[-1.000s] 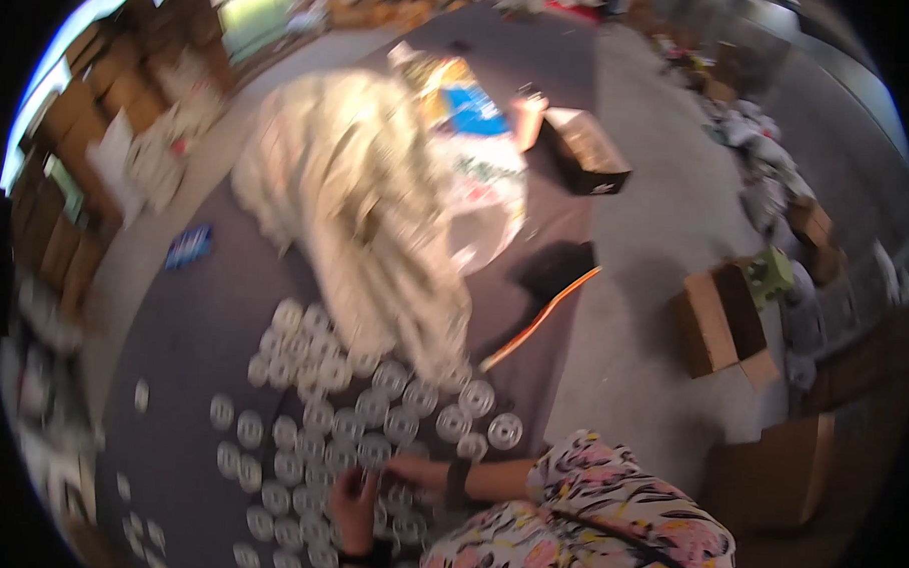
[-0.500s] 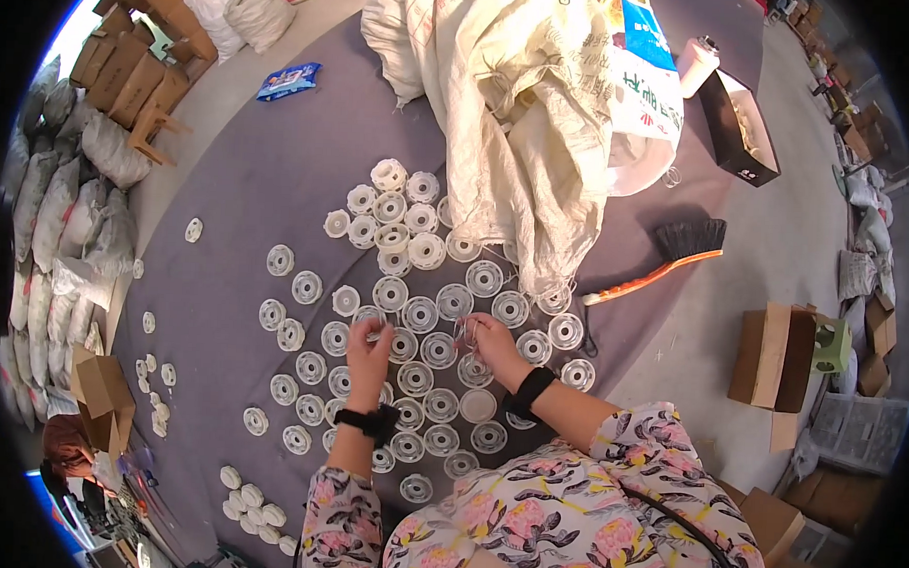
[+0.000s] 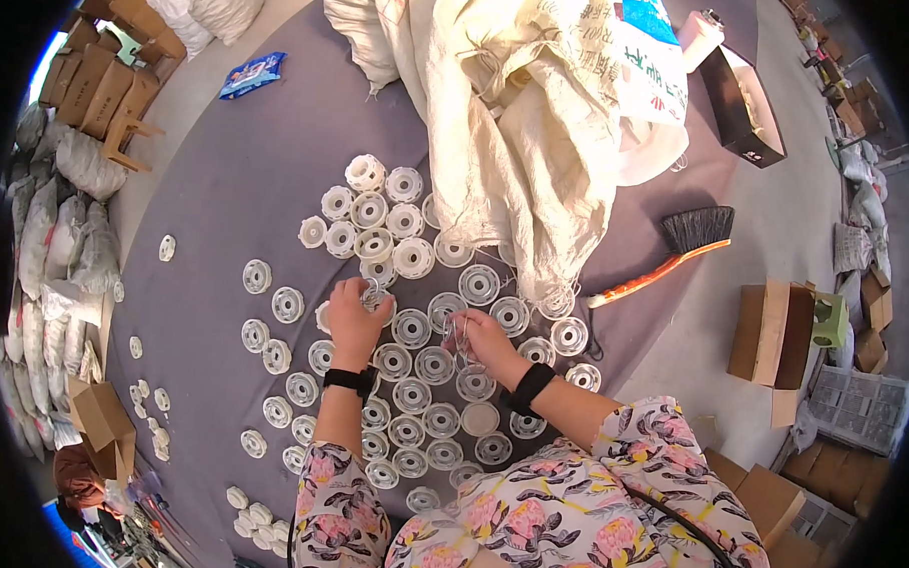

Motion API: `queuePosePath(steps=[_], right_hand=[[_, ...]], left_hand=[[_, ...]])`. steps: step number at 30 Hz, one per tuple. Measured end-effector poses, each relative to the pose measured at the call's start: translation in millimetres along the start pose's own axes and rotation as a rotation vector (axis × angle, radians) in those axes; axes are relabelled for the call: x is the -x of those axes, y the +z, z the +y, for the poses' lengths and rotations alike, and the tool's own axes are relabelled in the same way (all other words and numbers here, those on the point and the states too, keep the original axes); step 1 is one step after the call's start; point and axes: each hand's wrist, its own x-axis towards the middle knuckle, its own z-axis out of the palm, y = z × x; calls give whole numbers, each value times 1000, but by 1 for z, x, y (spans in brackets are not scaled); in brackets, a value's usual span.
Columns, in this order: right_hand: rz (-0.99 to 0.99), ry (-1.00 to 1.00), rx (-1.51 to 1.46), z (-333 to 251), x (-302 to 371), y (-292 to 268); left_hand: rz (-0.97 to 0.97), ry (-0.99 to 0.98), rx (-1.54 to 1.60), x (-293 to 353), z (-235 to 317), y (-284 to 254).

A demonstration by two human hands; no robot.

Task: Sorting small white plastic wheel components and metal springs, then assembling them by hand and placing the finished units into a bag.

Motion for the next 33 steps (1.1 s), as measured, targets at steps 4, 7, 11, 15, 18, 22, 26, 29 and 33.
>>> queuePosePath(steps=[4, 7, 11, 15, 18, 22, 26, 29, 33], right_hand=[[-31, 3, -29, -3, -8, -2], [2, 18, -25, -4, -10, -6], [-25, 0, -28, -2, -12, -7], [-18, 5, -26, -2, -12, -7], [8, 0, -20, -5, -12, -7], [-70, -14, -49, -7, -13, 2], [-110, -35, 16, -17, -21, 11], [-142, -51, 116, -37, -31, 23], [-153, -49, 117, -42, -49, 39]], left_hand=[[-185, -29, -142, 4, 0, -2], [-174, 12, -165, 3, 7, -10], [-162, -16, -115, 2, -2, -11], [-90, -61, -63, -1, -7, -11], [-59, -72, -89, -18, 3, -1], [-171, -84, -248, -36, 0, 22], [-219, -116, -240, -42, -7, 15], [-330, -494, 146, -44, -22, 0], [-266, -201, -62, -37, -33, 6]])
